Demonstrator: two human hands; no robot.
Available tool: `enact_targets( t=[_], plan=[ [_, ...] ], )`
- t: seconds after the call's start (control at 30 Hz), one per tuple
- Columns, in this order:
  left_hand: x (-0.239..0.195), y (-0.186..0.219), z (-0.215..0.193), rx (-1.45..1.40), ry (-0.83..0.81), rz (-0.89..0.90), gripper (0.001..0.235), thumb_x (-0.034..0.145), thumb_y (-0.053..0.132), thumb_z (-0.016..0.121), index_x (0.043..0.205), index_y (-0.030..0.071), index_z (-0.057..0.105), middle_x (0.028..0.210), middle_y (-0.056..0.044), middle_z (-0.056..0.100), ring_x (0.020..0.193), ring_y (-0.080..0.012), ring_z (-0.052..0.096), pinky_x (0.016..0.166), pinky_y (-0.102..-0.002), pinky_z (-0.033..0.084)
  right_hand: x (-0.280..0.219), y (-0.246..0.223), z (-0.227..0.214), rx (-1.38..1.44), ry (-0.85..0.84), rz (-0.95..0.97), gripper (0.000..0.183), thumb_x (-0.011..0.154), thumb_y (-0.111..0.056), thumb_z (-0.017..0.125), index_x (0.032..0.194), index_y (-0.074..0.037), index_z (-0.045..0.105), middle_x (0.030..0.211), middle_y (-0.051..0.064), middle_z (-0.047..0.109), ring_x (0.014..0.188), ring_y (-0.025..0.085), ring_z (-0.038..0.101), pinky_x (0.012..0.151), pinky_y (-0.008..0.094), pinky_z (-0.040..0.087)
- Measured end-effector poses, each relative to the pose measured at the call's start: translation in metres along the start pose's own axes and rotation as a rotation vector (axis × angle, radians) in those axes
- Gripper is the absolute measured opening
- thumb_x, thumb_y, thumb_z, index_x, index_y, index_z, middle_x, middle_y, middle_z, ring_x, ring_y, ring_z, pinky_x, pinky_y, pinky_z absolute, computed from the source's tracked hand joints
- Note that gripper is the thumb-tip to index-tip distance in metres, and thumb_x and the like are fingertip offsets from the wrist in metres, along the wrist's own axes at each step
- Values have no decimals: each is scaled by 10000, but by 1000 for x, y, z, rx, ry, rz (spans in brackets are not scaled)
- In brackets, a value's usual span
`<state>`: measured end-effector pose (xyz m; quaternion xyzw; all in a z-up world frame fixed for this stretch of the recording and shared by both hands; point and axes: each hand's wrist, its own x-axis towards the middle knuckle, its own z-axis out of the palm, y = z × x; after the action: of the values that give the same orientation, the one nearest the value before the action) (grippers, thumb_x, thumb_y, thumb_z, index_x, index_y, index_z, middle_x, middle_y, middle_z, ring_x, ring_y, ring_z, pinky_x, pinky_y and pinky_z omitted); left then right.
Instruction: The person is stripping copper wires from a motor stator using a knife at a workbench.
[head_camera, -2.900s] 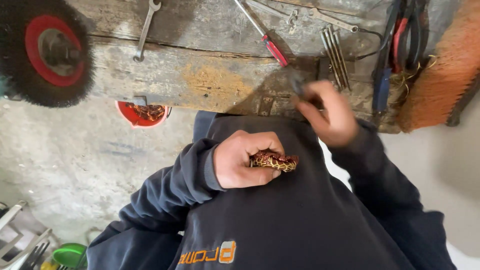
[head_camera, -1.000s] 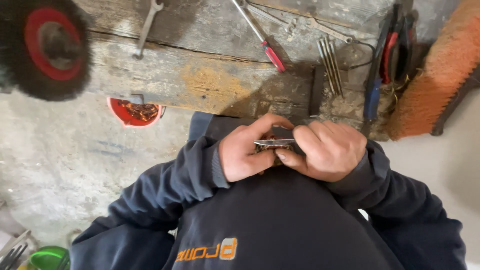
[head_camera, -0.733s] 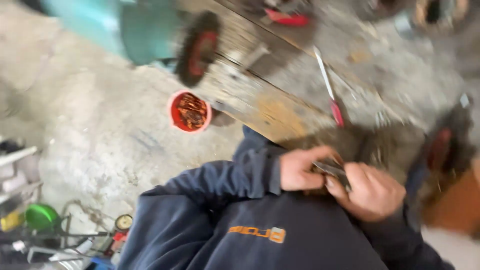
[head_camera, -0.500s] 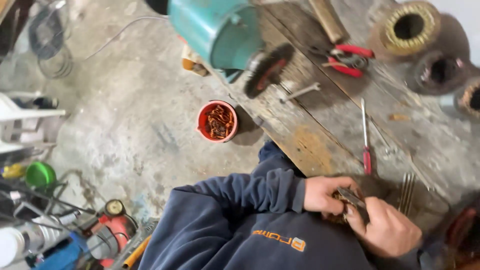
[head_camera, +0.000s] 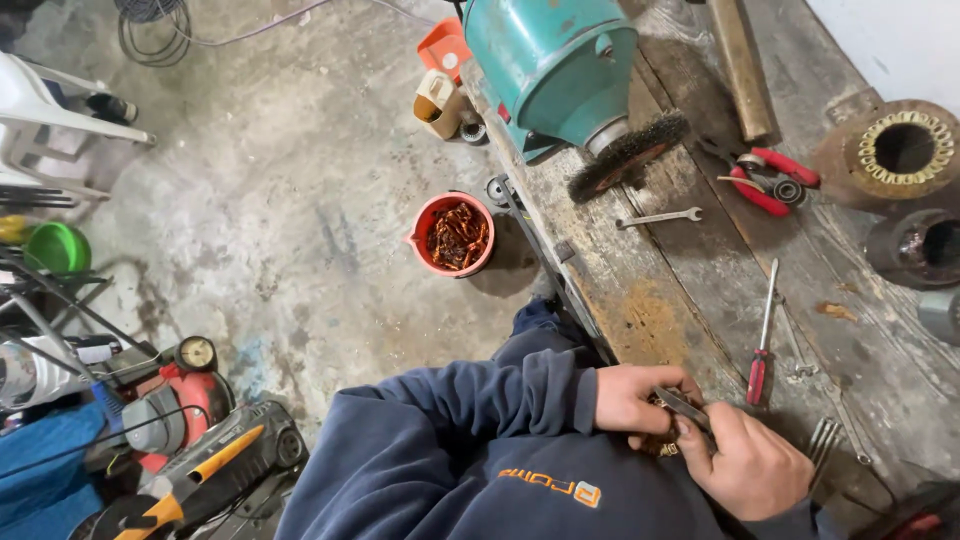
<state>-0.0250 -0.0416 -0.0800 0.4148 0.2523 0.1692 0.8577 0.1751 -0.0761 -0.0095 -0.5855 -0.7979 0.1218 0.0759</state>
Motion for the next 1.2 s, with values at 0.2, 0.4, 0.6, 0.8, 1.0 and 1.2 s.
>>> enact_targets(
  t=[0.2,0.4,0.6,0.8,1.0,1.2],
  plan=[
    [0,-1,-8,14,-55,18,439,943,101,594,1370,30,521,887,-98,692,639,-145,639,579,-307,544,-6,3,14,-22,16,33,344,871,-463,674,790,-136,606,676,72,622,621,296,643,542,450,467],
    [4,0,-6,50,-98,-3,410,942,118,614,1332,27,528,907,-93,692,706,-143,652,594,-310,555,-13,-9,4,7,64,91,325,854,-457,677,810,-142,608,687,65,626,618,299,643,523,453,456],
    [20,-24,-5,86,-146,-27,339,934,107,640,1237,-14,546,931,-106,695,756,-170,679,615,-338,593,-31,-4,10,-12,56,194,348,835,-468,698,819,-133,604,695,74,629,617,306,646,517,462,452],
    [23,-13,0,148,-159,-62,458,879,93,623,1319,5,531,924,-112,691,741,-185,694,613,-347,614,-36,-9,8,-9,50,264,335,846,-461,700,791,-144,604,690,67,654,601,317,648,515,475,456],
    [23,-28,-1,159,-160,-70,478,894,125,639,1339,9,510,938,-130,710,741,-200,711,632,-349,616,-43,5,21,39,-50,241,300,857,-464,701,836,-166,667,683,85,673,598,347,657,512,477,474],
    [14,-7,3,148,-152,-68,438,916,148,636,1316,2,535,924,-139,721,713,-202,707,616,-360,607,-50,13,29,104,29,197,306,851,-461,676,944,-170,703,727,96,681,616,352,665,515,460,487]
  ],
)
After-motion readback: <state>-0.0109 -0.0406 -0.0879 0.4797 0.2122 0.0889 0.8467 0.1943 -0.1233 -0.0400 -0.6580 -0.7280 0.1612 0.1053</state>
